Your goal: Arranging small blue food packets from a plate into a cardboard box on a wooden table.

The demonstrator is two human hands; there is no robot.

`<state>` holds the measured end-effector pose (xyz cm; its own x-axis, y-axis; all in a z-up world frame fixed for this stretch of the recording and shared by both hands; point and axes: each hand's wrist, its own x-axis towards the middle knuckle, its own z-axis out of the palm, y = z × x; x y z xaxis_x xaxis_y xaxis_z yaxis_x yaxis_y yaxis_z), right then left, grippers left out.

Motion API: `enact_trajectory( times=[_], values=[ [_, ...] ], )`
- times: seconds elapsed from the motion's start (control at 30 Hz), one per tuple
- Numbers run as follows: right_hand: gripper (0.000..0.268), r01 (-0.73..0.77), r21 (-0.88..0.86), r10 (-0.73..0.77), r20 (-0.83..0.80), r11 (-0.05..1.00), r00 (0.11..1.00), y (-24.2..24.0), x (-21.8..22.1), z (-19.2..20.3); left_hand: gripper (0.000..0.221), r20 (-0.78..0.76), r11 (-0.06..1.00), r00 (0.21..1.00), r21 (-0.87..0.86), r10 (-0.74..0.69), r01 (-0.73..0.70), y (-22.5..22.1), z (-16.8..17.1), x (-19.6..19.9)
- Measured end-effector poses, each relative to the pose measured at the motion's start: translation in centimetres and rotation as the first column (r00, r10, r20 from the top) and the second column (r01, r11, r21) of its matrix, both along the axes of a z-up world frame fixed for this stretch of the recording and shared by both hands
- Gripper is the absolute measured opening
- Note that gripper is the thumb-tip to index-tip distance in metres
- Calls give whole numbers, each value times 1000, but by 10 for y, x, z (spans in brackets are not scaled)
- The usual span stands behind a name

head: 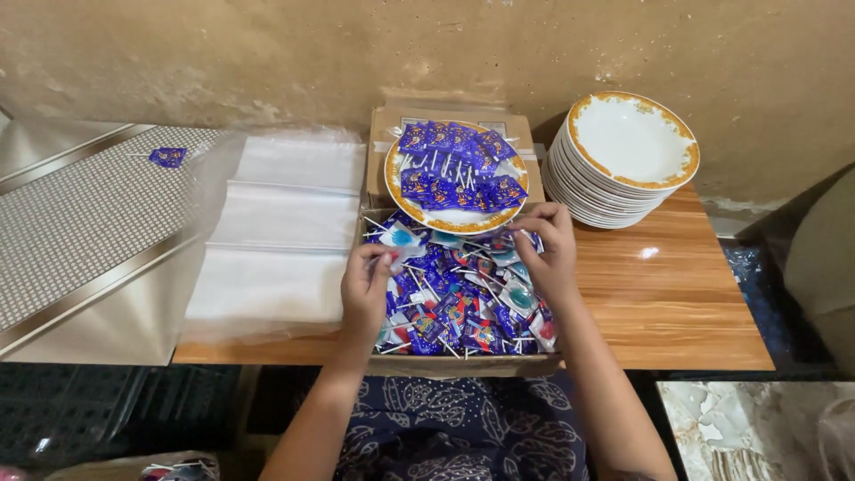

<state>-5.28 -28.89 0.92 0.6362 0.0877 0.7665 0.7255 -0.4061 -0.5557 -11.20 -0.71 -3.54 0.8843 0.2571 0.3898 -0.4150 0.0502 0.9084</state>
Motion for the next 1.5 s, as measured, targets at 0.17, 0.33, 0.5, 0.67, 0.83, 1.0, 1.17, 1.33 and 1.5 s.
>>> enact_trajectory(
  times=[0.17, 0.33, 0.5, 0.67, 0.83, 1.0, 1.17, 1.33, 1.5],
  values=[
    [12, 149, 65, -153, 58, 987, 987, 7, 14, 13, 17, -52, 1000, 998, 14, 23, -23, 2, -8, 3],
    [7, 151, 275, -123, -118, 949, 985, 32, 14, 37, 37, -37, 999, 999, 37, 33, -31, 2, -2, 8],
    [6, 169, 260, -124, -180, 951, 976, 56, 33, 37, 41, 50, 950, 992, 285, 116, -126, 9, 32, 7],
    [10, 130, 269, -99, -126, 954, 987, 56, 44, 17, 29, 227, 877, 960, 412, 162, -246, 13, 43, 29],
    [10, 140, 191, -133, -51, 972, 990, 54, 41, 12, 20, 440, 759, 891, 542, 108, -360, 2, 68, 42],
    [10, 181, 86, -184, 17, 980, 983, 54, 40, 8, 19, 501, 681, 866, 630, 12, -374, -7, 78, 62],
    [13, 143, 85, -143, -5, 986, 990, 55, 38, 3, 22, 482, 657, 876, 668, -25, -349, -13, 77, 92],
    [12, 124, 112, -125, -1, 986, 992, 55, 37, 5, 22, 471, 640, 879, 697, -70, -323, -17, 70, 106],
    [12, 108, 135, -109, -3, 985, 994, 54, 35, 9, 22, 470, 624, 876, 717, -104, -311, -25, 59, 115]
  ],
)
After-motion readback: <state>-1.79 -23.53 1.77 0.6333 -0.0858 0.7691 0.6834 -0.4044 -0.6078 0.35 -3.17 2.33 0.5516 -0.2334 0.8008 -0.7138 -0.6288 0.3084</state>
